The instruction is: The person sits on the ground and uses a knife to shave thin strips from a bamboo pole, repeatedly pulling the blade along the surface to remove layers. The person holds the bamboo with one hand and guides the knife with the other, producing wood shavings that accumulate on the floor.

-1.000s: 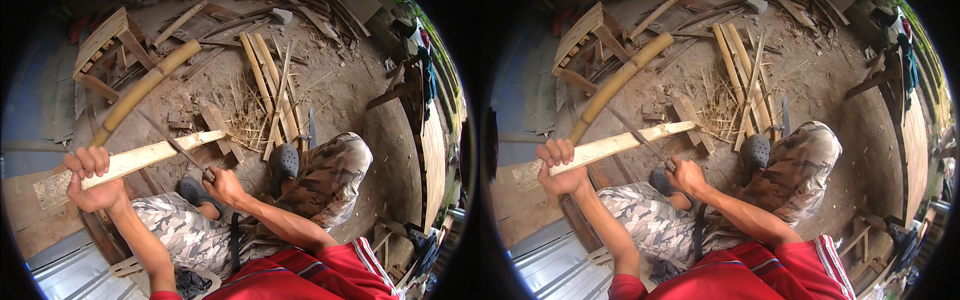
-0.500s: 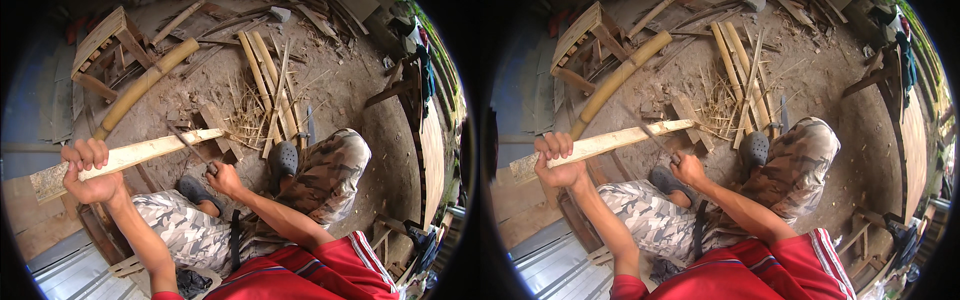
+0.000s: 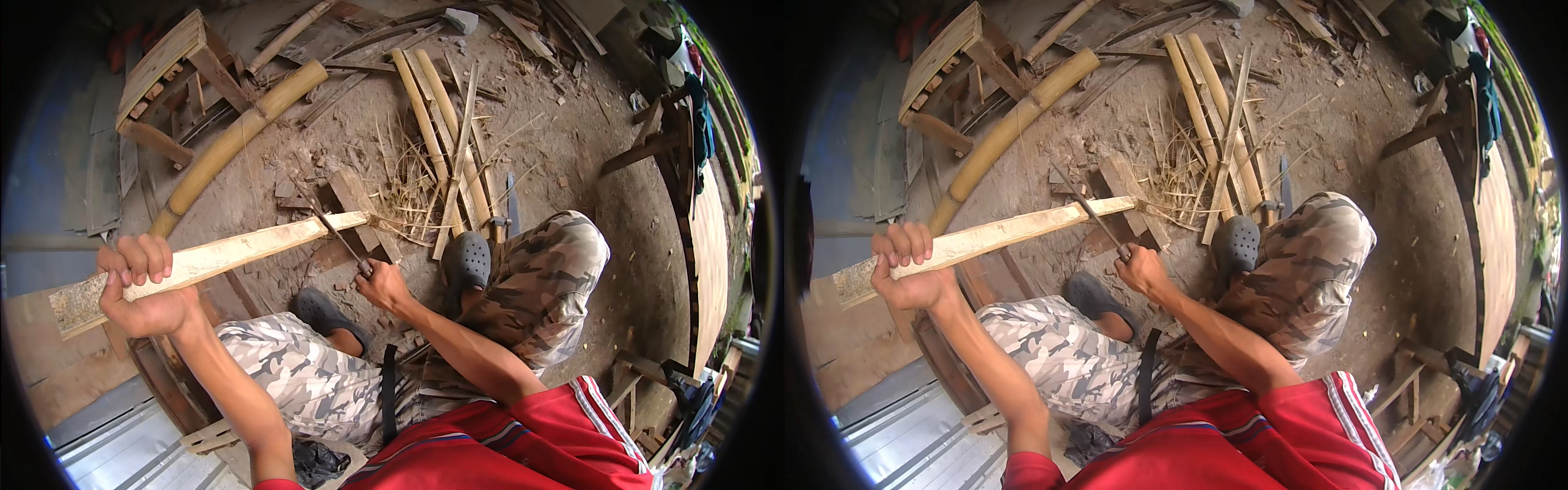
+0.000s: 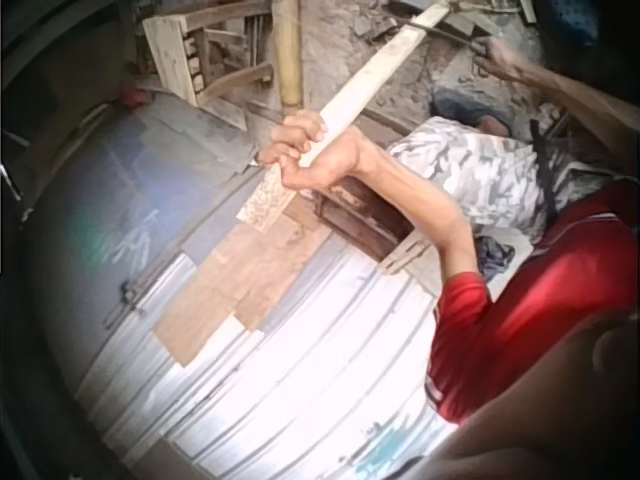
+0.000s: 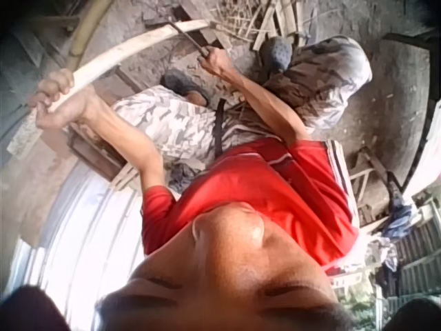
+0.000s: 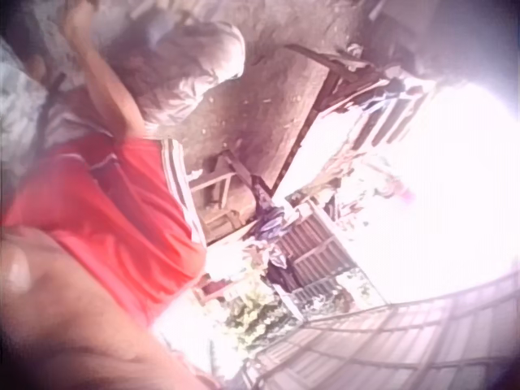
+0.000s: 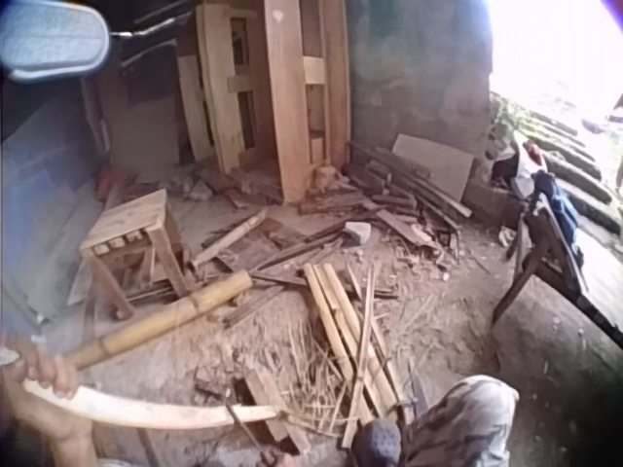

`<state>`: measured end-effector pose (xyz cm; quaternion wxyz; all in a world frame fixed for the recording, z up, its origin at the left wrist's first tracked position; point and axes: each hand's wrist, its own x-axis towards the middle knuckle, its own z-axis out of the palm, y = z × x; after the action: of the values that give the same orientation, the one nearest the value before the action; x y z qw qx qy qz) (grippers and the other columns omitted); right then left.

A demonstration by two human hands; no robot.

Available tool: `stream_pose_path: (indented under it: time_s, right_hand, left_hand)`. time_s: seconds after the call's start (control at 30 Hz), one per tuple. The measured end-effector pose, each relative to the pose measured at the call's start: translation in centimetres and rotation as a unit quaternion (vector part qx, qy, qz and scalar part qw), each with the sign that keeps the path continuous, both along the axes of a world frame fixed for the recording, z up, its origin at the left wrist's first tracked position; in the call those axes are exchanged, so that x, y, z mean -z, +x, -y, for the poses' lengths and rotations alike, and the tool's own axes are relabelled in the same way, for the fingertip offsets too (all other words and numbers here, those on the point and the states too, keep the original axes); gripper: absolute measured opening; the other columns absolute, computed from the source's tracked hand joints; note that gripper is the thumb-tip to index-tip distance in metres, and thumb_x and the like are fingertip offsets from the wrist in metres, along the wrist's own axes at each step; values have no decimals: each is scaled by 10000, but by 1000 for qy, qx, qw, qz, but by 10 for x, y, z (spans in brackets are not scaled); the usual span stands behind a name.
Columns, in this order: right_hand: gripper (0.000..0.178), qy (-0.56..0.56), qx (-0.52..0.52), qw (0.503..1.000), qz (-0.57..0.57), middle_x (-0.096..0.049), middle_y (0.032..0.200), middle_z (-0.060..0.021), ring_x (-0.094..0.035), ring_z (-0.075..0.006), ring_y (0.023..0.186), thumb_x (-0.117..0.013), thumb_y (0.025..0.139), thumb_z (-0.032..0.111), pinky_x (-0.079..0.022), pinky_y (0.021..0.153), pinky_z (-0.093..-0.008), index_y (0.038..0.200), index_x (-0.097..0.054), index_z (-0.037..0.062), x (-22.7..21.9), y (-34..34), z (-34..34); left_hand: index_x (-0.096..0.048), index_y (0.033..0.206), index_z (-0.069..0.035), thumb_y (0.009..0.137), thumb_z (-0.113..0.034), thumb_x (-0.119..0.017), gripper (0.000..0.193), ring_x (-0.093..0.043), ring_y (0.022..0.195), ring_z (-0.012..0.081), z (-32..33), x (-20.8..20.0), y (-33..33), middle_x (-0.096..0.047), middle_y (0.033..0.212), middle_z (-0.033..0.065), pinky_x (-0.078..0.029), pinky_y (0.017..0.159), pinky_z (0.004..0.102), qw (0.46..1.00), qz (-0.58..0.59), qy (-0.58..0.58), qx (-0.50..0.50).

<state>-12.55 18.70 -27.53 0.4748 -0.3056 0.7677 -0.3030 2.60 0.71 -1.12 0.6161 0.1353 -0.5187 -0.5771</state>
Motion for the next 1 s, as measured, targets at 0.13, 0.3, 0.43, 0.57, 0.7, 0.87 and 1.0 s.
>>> stream_pose_path:
  time_s: [0.13, 0.3, 0.43, 0.57, 0.7, 0.87, 1.0]
  right_hand:
    - [271, -95, 5, 995, -35, -656, 796, -272, -633, -483, 838, -651, 817, 291, -506, 770, -530, 879, -611, 30, -25, 22, 5]
    - [280, -2, 18, 1000, -15, -620, 666, -180, -619, -307, 633, -646, 839, 281, -490, 652, -439, 851, -593, 7, 25, -5, -1]
    - [281, -6, 55, 998, 14, -610, 648, -154, -595, -279, 604, -646, 845, 287, -481, 638, -431, 882, -605, 12, 21, 1, 0]
    - [297, -58, 62, 996, -9, -601, 634, -120, -583, -248, 581, -653, 848, 304, -479, 624, -407, 901, -618, 14, -3, 1, 5]
    - [296, -138, 56, 989, 6, -592, 621, -96, -580, -215, 576, -661, 849, 315, -481, 622, -386, 883, -624, 23, -60, 5, 8]
    - [253, -92, 43, 995, 4, -604, 615, -101, -579, -195, 560, -646, 842, 279, -480, 598, -377, 833, -615, 28, -44, 11, 3]
    - [247, -72, 46, 996, -4, -609, 615, -108, -578, -210, 556, -639, 830, 262, -475, 586, -375, 803, -593, 22, -63, 4, 12]
  left_hand:
    - [-327, 728, -142, 869, -231, -445, 204, -290, 498, 90, 2, 1, 1, -305, 611, -11, -270, 488, 236, 1000, -8, 4, -4]
    - [-336, 737, -140, 894, -242, -447, 218, -285, 500, 88, -1, -2, -9, -306, 622, -13, -274, 491, 234, 1000, -14, 4, -14]
    - [-491, 921, -64, 922, -362, -492, 298, -414, 642, 138, 4, 7, -11, -432, 741, 33, -352, 602, 285, 998, -26, -63, -2]
    - [-524, 1151, -35, 912, -441, -529, 471, -469, 771, 184, 11, 14, -9, -489, 843, 66, -385, 689, 334, 996, -37, -81, -1]
    - [-493, 1001, -75, 921, -345, -515, 282, -421, 681, 130, 1, 13, -20, -424, 782, 25, -358, 620, 275, 998, -9, -58, -25]
    - [-339, 789, -127, 893, -219, -466, 188, -283, 536, 90, -7, 7, -39, -297, 651, -8, -276, 511, 252, 999, -2, -51, -12]
    - [-312, 782, -125, 867, -188, -444, 170, -254, 507, 89, 1, 9, -35, -273, 626, -10, -251, 479, 256, 999, -9, -20, -28]
